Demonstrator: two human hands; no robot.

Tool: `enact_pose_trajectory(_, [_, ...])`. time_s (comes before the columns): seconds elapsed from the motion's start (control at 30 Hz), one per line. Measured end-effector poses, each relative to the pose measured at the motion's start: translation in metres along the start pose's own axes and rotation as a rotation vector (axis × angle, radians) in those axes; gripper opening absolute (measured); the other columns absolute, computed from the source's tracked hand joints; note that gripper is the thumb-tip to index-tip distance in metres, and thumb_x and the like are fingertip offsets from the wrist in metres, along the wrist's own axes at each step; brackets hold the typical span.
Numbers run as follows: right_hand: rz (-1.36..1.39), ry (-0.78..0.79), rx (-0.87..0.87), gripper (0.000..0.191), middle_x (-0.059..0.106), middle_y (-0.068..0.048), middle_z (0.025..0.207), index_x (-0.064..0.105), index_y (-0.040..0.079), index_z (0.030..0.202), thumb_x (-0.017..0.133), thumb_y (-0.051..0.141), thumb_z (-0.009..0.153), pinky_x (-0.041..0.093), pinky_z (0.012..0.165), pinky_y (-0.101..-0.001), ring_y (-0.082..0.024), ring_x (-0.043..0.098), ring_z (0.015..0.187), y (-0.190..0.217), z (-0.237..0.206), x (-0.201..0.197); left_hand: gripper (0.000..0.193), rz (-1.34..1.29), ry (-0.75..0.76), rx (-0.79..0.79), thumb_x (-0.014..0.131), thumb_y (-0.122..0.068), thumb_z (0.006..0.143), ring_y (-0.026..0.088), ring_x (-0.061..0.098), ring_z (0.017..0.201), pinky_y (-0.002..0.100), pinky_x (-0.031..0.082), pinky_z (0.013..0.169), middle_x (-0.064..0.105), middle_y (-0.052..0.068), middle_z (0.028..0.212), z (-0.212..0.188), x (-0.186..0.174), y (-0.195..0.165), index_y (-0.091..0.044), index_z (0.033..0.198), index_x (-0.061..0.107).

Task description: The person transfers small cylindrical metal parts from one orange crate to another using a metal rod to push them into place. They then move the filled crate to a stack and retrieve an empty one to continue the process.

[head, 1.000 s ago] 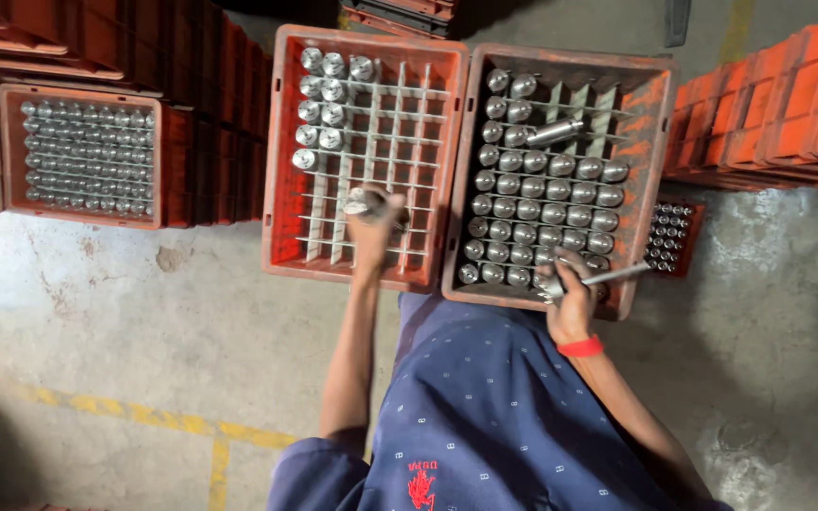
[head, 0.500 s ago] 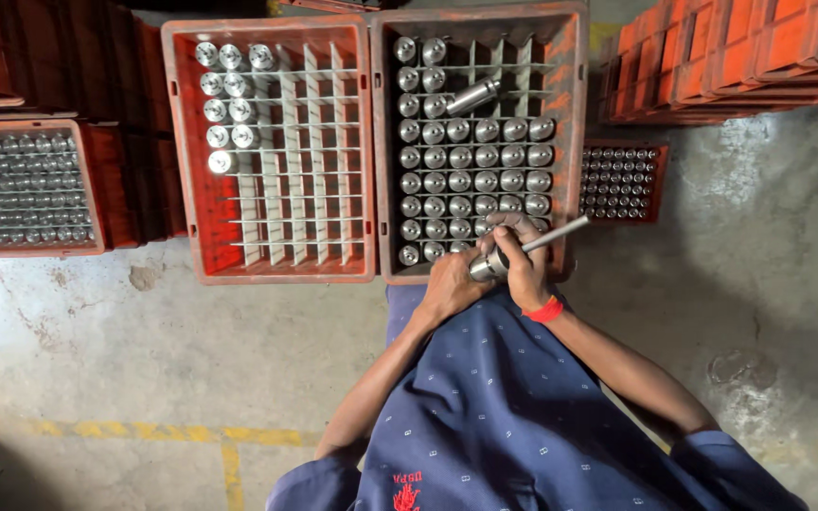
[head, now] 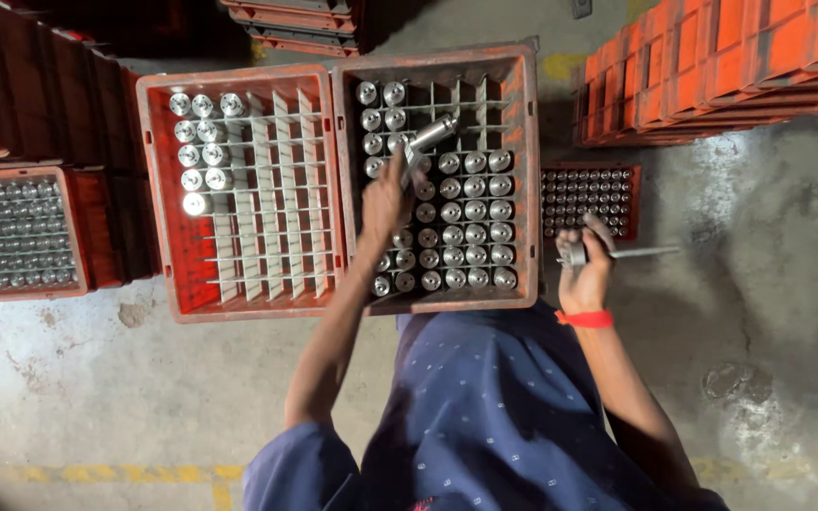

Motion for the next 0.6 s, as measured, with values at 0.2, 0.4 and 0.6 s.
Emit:
enact_pose_trajectory(0.2, [-0.082, -0.086, 0.074, 0.018, 0.064, -0.004, 0.086, 0.066, 0.006, 0.118, 0.056, 0.005, 0.104, 0.059, 0.087, -0.0371, -0.018, 0.065, 0.084, -0.002, -0.02, -0.047, 0.059, 0.474, -0.02, 0.372, 0.063, 0.003, 0.081, 0.037, 0.064, 0.108, 0.041, 0.06, 0.09, 0.057, 0.018, 0.126, 0.086, -0.021, -0.004, -0.008, 0.138, 0.052])
enact_pose_trajectory(0.4, [-0.166, -0.148, 0.113, 0.019, 0.064, -0.004, 0.086, 0.067, 0.006, 0.118, 0.056, 0.005, 0.103, 0.059, 0.088, -0.0377, -0.018, 0.067, 0.084, 0.001, -0.043, -0.062, 0.025, 0.205, -0.155, 0.262, 0.066, -0.022, 0.108, 0.031, 0.063, 0.109, 0.043, 0.056, 0.089, 0.064, 0.012, 0.12, 0.083, -0.012, -0.033, -0.015, 0.129, 0.057])
enact_pose_trajectory(0.6, [-0.203, -0.101, 0.088, 0.019, 0.066, -0.006, 0.09, 0.068, 0.003, 0.118, 0.057, 0.001, 0.102, 0.06, 0.088, -0.0378, -0.017, 0.066, 0.084, -0.001, -0.048, -0.05, 0.042, 0.375, 0.064, 0.393, 0.071, -0.034, 0.094, 0.029, 0.064, 0.106, 0.044, 0.05, 0.089, 0.07, 0.016, 0.114, 0.097, 0.033, -0.055, -0.01, 0.125, 0.055])
Point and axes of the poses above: each hand's wrist, its own z-axis towards the middle knuckle, its own x-axis out of the palm, y = z × x, the point moved 2 cm from there along z, towards the middle knuckle
